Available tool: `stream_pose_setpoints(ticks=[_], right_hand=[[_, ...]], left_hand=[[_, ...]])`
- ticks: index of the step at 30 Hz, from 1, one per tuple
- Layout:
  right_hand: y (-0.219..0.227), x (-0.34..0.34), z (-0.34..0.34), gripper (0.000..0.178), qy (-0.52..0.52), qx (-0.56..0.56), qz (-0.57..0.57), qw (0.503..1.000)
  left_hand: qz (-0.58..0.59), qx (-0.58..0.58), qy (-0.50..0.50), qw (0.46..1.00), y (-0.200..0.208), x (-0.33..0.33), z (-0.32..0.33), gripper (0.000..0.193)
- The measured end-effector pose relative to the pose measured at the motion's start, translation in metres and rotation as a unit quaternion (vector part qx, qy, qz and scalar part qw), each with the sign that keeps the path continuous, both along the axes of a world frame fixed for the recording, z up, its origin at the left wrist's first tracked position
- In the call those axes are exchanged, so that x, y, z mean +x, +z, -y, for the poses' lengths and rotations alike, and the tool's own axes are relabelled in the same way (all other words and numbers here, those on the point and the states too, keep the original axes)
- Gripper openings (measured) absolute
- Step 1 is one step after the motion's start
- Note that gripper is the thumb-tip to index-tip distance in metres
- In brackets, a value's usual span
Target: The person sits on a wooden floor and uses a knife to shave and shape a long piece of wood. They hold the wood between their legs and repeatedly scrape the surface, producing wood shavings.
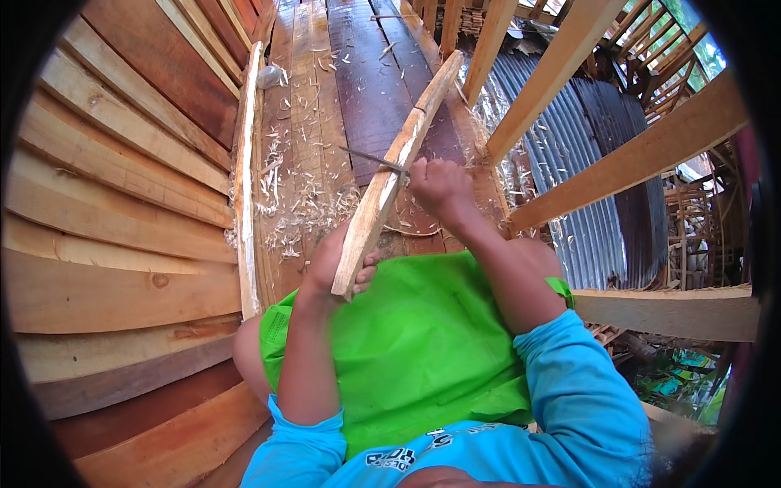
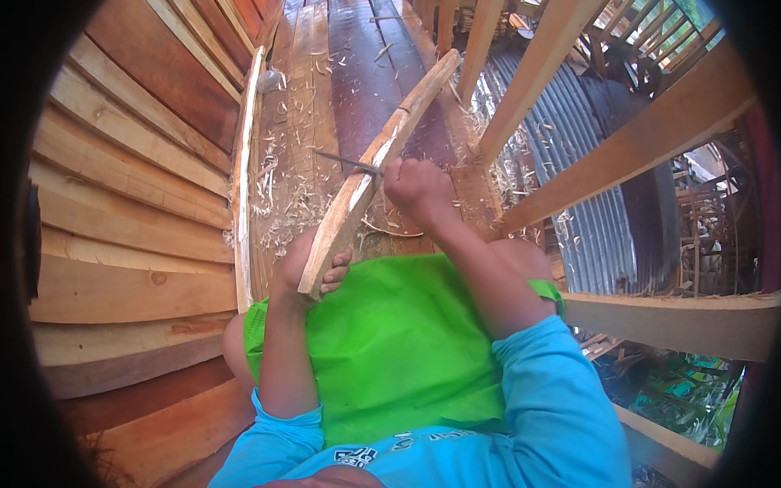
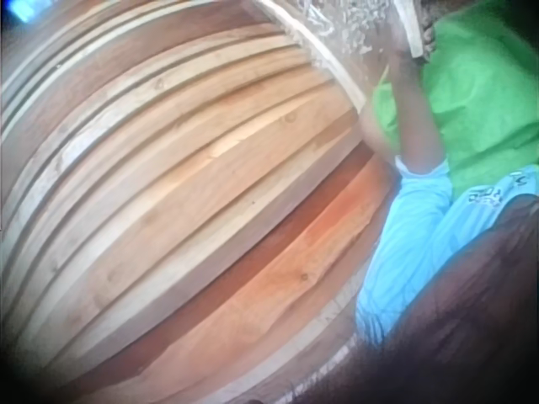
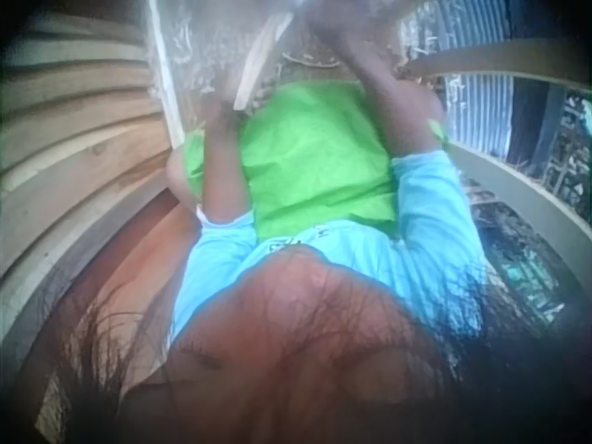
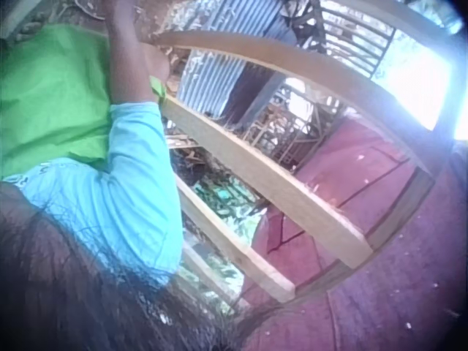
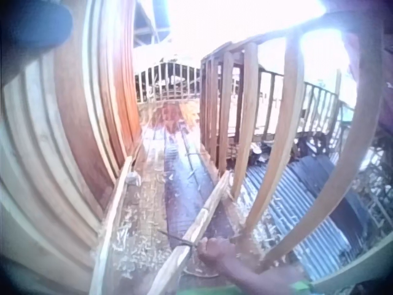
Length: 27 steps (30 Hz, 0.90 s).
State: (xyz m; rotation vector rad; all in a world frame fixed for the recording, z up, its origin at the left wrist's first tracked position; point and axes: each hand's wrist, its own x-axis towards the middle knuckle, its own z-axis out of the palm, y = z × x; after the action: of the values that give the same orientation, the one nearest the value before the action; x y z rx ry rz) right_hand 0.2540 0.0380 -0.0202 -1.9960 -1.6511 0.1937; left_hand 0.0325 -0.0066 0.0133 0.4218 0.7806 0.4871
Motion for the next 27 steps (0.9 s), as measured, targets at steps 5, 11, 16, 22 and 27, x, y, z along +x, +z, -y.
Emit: stream_pose_setpoints(ticks=[5, 11, 16, 22, 27], right_hand=[[0.028, -0.032, 0.031, 0.049, 0.086, -0.072, -0.037, 0.993], [0.005, -0.013, 0.005, 0.048, 0.058, -0.009, -0.038, 0.998], [0.033, -0.028, 0.02, 0.05, 0.071, -0.041, -0.044, 0.996], [0.014, -0.011, 0.004, 0.048, 0.078, 0.03, -0.012, 0.996], [0.036, -0.035, 0.028, 0.046, 0.07, -0.004, -0.017, 0.997]], left_hand=[[0.078, -0.079, 0.015, 0.994, -0.003, -0.008, -0.005, 0.033], [0.213, -0.163, 0.044, 0.962, -0.01, -0.008, -0.008, 0.037], [0.27, -0.154, 0.02, 0.95, -0.019, -0.016, -0.008, 0.039], [0.257, -0.209, 0.065, 0.941, -0.001, -0.01, -0.001, 0.039], [0.253, -0.188, 0.042, 0.948, -0.012, -0.018, -0.005, 0.038]])
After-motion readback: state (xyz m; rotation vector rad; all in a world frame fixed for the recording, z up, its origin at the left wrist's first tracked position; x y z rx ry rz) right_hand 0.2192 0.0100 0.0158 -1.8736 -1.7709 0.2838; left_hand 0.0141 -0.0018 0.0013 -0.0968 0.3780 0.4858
